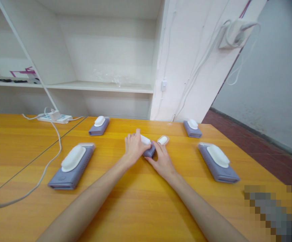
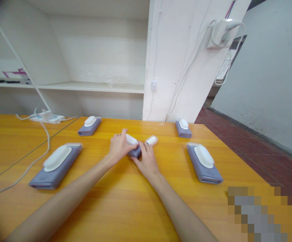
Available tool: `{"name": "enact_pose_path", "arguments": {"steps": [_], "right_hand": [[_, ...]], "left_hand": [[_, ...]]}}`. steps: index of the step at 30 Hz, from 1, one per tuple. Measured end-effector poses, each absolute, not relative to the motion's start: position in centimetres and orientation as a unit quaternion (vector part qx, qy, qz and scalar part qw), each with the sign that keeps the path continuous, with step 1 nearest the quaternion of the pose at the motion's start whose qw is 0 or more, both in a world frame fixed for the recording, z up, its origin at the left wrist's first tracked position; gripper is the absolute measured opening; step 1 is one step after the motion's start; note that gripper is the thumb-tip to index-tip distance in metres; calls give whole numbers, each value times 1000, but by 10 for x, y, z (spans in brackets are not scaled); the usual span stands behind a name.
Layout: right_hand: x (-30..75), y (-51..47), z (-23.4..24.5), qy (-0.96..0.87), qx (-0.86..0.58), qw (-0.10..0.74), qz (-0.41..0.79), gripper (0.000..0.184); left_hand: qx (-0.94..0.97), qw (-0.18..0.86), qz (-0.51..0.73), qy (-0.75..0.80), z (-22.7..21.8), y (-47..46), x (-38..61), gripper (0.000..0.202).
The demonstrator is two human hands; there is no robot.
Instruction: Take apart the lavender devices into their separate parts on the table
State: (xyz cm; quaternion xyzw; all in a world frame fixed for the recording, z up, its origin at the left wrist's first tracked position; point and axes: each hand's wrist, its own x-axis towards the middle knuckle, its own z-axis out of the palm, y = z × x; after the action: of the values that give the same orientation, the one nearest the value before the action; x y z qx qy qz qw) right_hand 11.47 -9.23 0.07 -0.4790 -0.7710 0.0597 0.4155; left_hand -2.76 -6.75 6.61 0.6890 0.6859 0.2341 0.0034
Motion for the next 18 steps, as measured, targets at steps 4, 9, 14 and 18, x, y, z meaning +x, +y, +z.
{"name": "enact_pose_path", "arguments": {"steps": [4,9,14,18], "right_hand": [[115,-92,0,-770,-479,416,62,63],[115,-91,-1,-771,-479,415,65,63],[115,-91,0,-770,-477,418,67,63],[115,-90,0,-770,-477,418,66,64]], "left_hand": [[682,-3,238,692,64,-68,-27,77],[676,-8,244,696,63,-68,-28,75],[672,2,247,698,63,-67,-28,76],[670,6,250,699,62,-68,-26,75]]}}
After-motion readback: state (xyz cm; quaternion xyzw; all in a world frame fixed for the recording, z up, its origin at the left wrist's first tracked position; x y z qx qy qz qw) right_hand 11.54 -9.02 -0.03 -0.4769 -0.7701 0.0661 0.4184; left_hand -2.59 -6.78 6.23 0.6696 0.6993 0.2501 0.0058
